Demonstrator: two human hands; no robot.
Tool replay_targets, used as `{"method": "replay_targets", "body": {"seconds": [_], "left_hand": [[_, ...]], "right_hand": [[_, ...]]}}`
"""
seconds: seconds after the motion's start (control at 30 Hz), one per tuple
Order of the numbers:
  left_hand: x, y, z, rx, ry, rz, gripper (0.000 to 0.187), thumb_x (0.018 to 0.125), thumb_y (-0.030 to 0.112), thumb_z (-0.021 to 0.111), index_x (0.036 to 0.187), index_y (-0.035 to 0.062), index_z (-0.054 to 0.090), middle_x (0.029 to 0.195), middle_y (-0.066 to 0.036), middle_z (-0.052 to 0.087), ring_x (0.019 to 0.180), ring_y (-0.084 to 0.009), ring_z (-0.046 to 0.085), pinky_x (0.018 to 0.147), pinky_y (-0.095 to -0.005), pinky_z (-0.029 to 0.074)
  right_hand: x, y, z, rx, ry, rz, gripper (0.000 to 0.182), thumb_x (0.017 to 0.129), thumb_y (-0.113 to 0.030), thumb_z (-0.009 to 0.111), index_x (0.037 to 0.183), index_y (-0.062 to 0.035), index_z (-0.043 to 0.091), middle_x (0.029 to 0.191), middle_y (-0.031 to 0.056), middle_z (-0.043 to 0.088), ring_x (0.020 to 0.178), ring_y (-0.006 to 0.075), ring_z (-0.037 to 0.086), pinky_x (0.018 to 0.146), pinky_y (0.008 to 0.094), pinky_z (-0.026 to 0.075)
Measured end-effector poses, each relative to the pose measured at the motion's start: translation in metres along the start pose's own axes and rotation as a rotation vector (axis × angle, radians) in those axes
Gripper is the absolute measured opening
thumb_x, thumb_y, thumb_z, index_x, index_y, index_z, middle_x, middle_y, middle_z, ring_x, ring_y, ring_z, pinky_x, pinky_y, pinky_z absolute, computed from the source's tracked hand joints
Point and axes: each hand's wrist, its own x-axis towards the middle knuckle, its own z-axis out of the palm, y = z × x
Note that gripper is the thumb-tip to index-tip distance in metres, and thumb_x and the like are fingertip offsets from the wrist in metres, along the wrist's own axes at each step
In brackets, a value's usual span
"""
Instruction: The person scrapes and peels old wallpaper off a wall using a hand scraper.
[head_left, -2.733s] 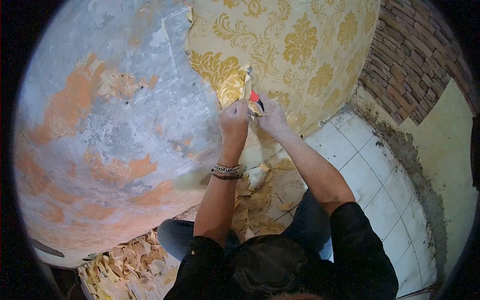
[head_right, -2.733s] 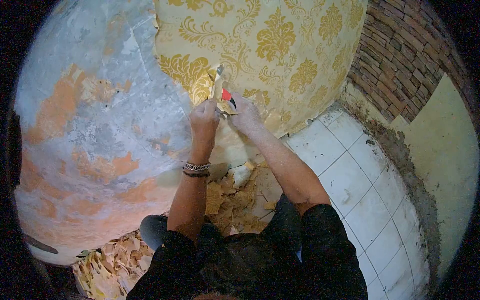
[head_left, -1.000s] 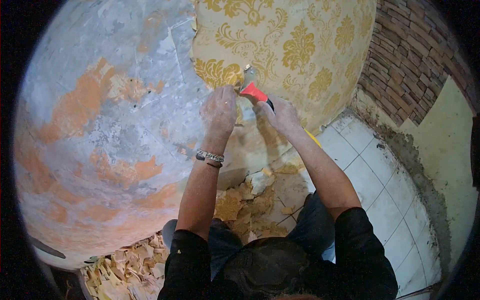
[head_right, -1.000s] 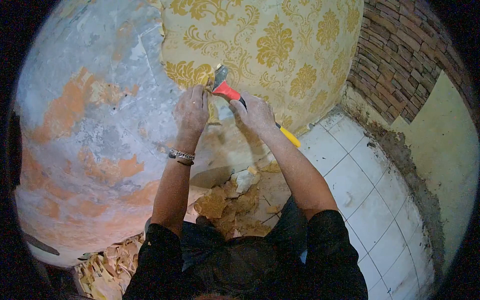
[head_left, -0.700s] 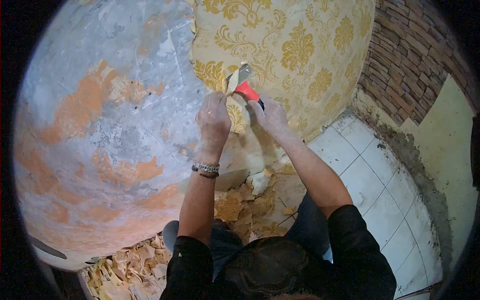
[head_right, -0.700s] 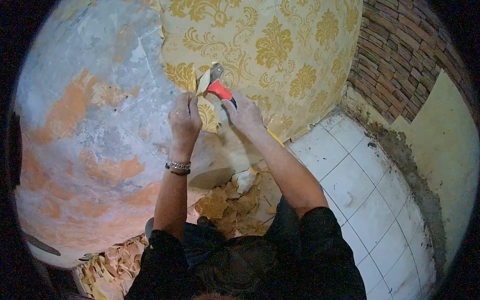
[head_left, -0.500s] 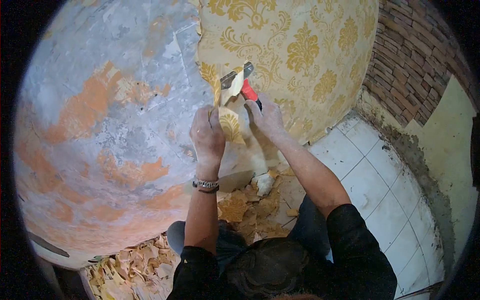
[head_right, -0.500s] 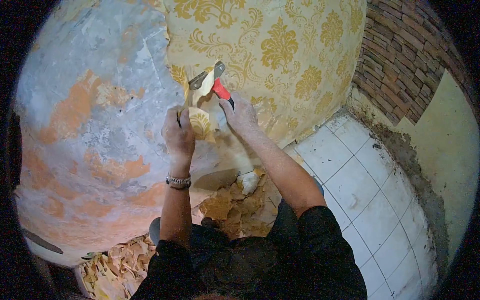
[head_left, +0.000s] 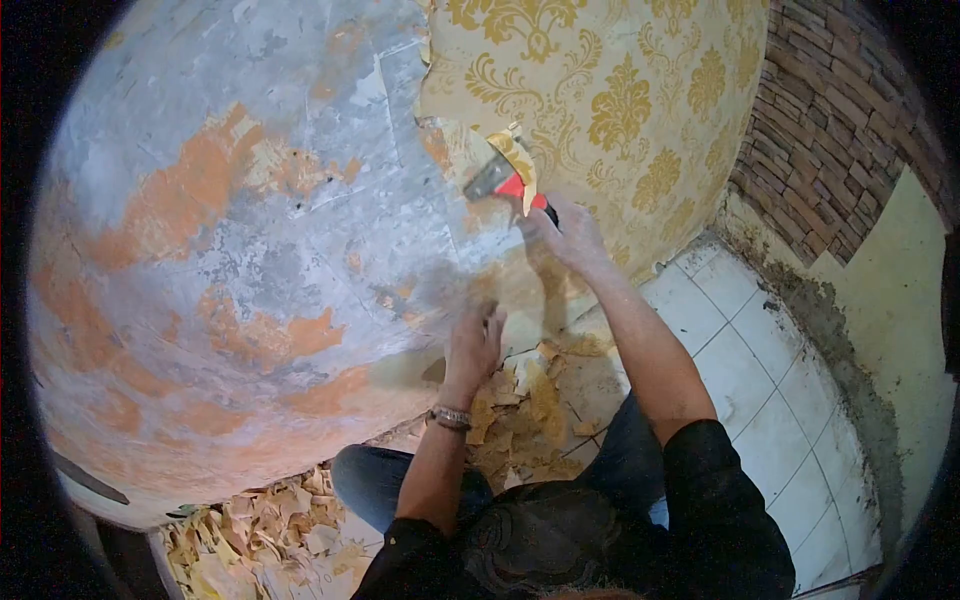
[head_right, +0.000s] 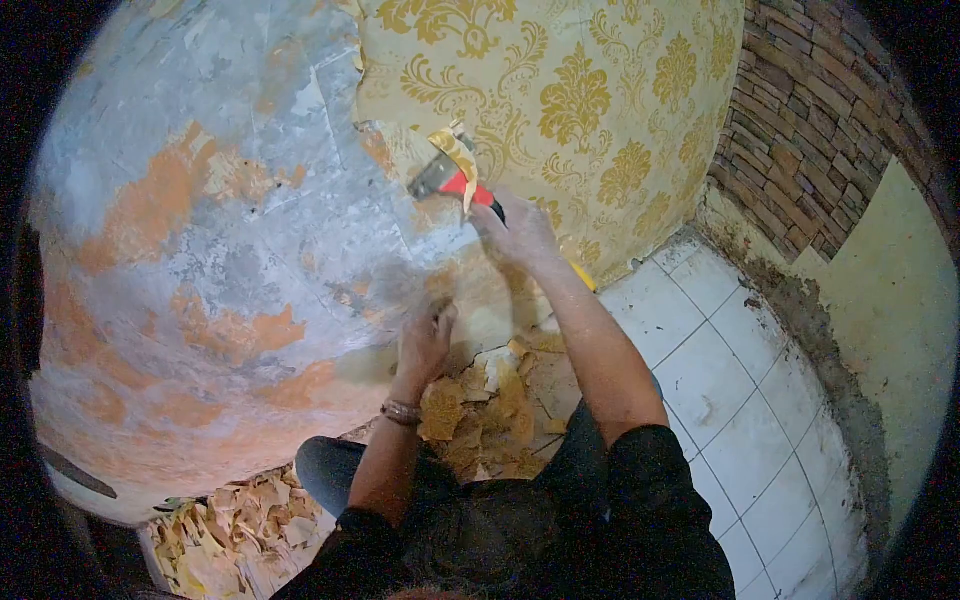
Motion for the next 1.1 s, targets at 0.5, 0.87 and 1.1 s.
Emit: {"method": "replay_targets", "body": {"seconds": [0.5, 0.87, 1.1], "left_hand": [[0.145, 0.102, -0.007, -1.164, 0.1, -0.059, 0.032, 0.094, 0.033, 0.058, 0.099, 0.0017, 0.056, 0.084, -0.006, 0.061, 0.076, -0.011, 0.058, 0.067, -0.0268, 0.048], [0.189, 0.123, -0.011, -1.611, 0.087, -0.27, 0.032, 0.097, 0.039, 0.054, 0.098, 0.0071, 0.057, 0.073, 0.004, 0.054, 0.059, -0.0081, 0.05, 0.051, -0.0221, 0.041], [0.16, 0.122, -0.03, -1.517, 0.167, -0.18, 0.024, 0.096, 0.028, 0.057, 0.092, 0.0042, 0.056, 0.062, 0.006, 0.042, 0.048, -0.0038, 0.036, 0.043, -0.019, 0.028]], "right_hand": [[-0.022, 0.074, -0.101, -0.193, 0.066, 0.044, 0.045, 0.092, -0.05, 0.051, 0.085, -0.0061, 0.058, 0.074, 0.0185, 0.061, 0.076, 0.0384, 0.061, 0.067, 0.0462, 0.046], [-0.022, 0.068, -0.104, -0.245, 0.086, 0.102, 0.047, 0.093, -0.05, 0.049, 0.083, -0.0049, 0.057, 0.073, 0.0188, 0.06, 0.074, 0.0383, 0.06, 0.065, 0.0452, 0.045], [-0.014, 0.063, -0.09, -0.216, 0.126, 0.063, 0.045, 0.092, -0.047, 0.053, 0.081, -0.0042, 0.057, 0.071, 0.019, 0.059, 0.07, 0.0387, 0.06, 0.063, 0.0458, 0.045]]}}
